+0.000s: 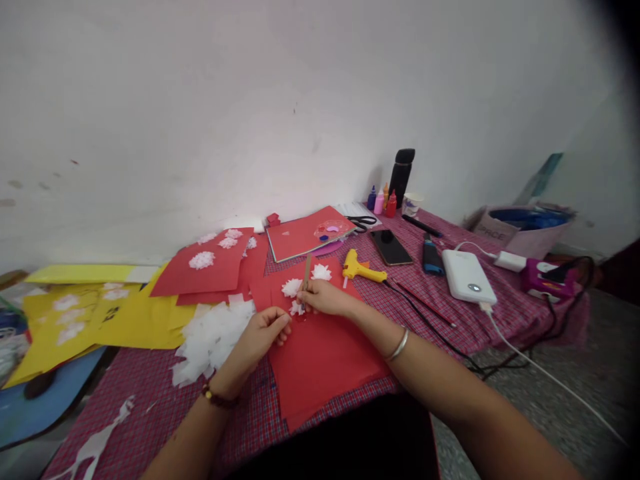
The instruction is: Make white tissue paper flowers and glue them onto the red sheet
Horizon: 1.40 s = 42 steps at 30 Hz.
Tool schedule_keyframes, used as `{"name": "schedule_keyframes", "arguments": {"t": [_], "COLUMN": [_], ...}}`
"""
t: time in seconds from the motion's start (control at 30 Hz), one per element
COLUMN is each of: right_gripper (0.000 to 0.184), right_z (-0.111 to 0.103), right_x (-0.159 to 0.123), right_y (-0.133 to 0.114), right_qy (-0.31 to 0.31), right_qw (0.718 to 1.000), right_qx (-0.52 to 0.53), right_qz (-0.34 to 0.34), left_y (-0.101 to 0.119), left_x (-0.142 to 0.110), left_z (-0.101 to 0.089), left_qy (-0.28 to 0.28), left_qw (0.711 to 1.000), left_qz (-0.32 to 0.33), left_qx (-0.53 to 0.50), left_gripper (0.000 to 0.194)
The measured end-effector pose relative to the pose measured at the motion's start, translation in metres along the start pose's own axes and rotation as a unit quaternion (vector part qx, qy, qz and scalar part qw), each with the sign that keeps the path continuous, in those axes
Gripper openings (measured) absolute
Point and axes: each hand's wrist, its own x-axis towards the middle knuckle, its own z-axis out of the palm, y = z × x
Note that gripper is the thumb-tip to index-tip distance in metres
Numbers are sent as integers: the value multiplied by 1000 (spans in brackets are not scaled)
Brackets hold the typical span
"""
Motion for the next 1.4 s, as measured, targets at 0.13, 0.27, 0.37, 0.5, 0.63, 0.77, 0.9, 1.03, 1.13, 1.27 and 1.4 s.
{"name": "schedule_keyframes", "arguments": {"t": [0.13,0.27,0.37,0.5,0.63,0.77,0.9,1.03,1.13,1.27,1.4], "right_gripper": [19,20,21,25,25,25,24,22,21,22,21], "right_z": [1,2,1,0,-1,0,0,0,0,1,2], "right_x": [1,2,0,-3,-4,-4,-5,-7,-9,-11,-12], "right_y": [3,6,5,0,-2,-2,-5,-9,-12,-14,-14], "right_qy": [-4,-2,-2,-4,-8,-13,-10,-5,-4,-10,-15], "right_qw": [1000,1000,998,995,994,995,993,988,985,982,979], "right_qx": [-4,-23,-54,-97,-104,-98,-111,-146,-165,-177,-187], "right_qz": [-4,-18,-23,-31,-32,-30,-35,-46,-58,-68,-79], "left_y": [1,1,2,2,2,3,3,2,2,2,2], "left_x": [0,0,-1,-1,-1,-2,-2,-1,-1,-1,-1], "left_z": [1,1,1,1,2,2,2,2,2,2,2], "left_qy": [1,0,-2,-2,3,7,2,-1,-1,0,0], "left_qw": [1000,1000,1000,1000,1000,1000,1000,1000,1000,1000,1000], "left_qz": [-1,2,2,-2,-2,-3,0,0,0,-1,-1], "left_qx": [7,8,5,5,4,5,8,11,14,21,29], "left_gripper": [24,24,25,24,24,23,24,23,23,23,23]}}
